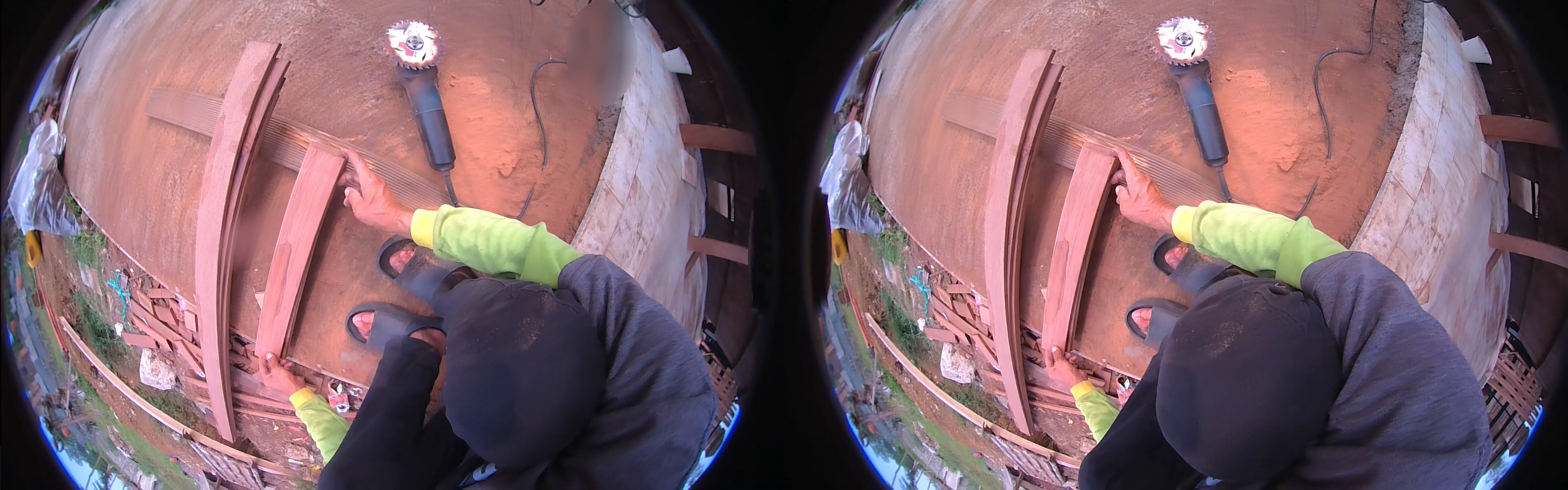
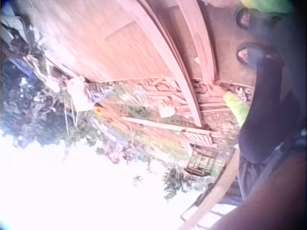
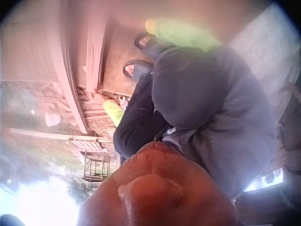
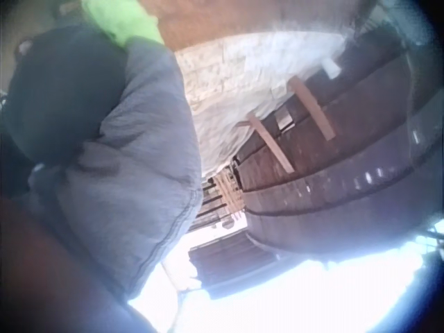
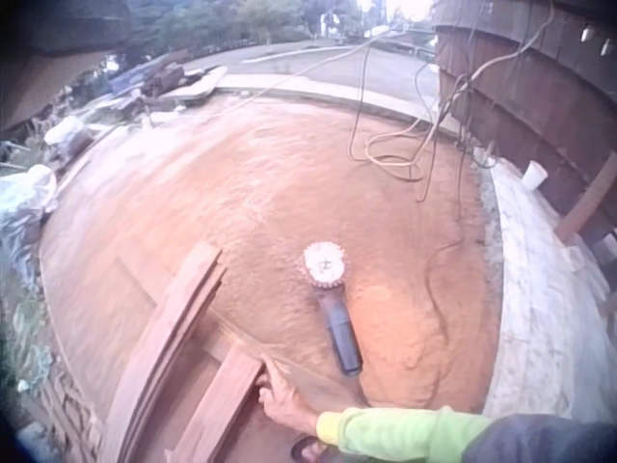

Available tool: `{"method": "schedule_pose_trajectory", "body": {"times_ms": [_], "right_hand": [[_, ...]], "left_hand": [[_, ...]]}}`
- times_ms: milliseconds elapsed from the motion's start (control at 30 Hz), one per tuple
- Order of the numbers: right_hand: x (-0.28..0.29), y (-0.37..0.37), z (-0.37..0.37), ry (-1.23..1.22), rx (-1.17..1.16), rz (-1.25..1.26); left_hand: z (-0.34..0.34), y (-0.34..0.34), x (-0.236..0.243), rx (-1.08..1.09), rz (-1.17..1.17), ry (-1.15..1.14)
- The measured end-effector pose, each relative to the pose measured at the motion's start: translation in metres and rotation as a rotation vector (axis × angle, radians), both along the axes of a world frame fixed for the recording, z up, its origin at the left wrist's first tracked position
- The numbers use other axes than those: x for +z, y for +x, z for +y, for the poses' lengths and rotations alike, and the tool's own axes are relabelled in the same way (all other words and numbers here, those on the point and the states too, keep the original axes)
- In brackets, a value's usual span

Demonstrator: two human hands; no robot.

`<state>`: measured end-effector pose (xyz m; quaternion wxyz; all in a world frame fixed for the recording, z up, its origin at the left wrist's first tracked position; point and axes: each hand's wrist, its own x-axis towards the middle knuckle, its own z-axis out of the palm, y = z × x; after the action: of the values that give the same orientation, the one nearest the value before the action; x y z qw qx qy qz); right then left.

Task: The person marks wooden planks with a pen and then uses an angle grinder to cut them. The person handles the wood pieces one at a time, marking them before cutting and stacking the finished pieces.

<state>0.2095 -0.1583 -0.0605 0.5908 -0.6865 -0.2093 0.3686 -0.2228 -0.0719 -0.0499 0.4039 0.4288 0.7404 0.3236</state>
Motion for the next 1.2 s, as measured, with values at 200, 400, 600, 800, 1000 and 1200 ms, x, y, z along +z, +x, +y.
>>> {"method": "schedule_pose_trajectory", "body": {"times_ms": [200, 400, 600, 800, 1000, 1200], "right_hand": [[0.005, 0.018, -0.002, -0.042, 0.068, -0.031], [0.001, 0.013, -0.008, -0.061, 0.103, 0.015], [0.015, -0.014, -0.052, -0.053, 0.372, -0.117], [0.012, -0.048, -0.108, -0.323, 0.88, -0.061], [0.013, -0.041, -0.086, -0.032, 1.046, -0.483], [0.052, -0.046, 0.017, 0.152, 0.935, -0.806]], "left_hand": [[-0.006, 0.004, -0.009, 0.047, -0.049, 0.046], [-0.017, -0.002, -0.023, 0.106, -0.037, 0.15], [-0.113, 0.045, 0.035, 0.016, -0.061, 0.234], [-0.245, 0.064, 0.105, -0.106, 0.001, 0.103], [-0.322, 0.048, 0.098, 0.168, -0.061, 0.063], [-0.354, 0.032, 0.126, 0.251, 0.026, 0.012]]}}
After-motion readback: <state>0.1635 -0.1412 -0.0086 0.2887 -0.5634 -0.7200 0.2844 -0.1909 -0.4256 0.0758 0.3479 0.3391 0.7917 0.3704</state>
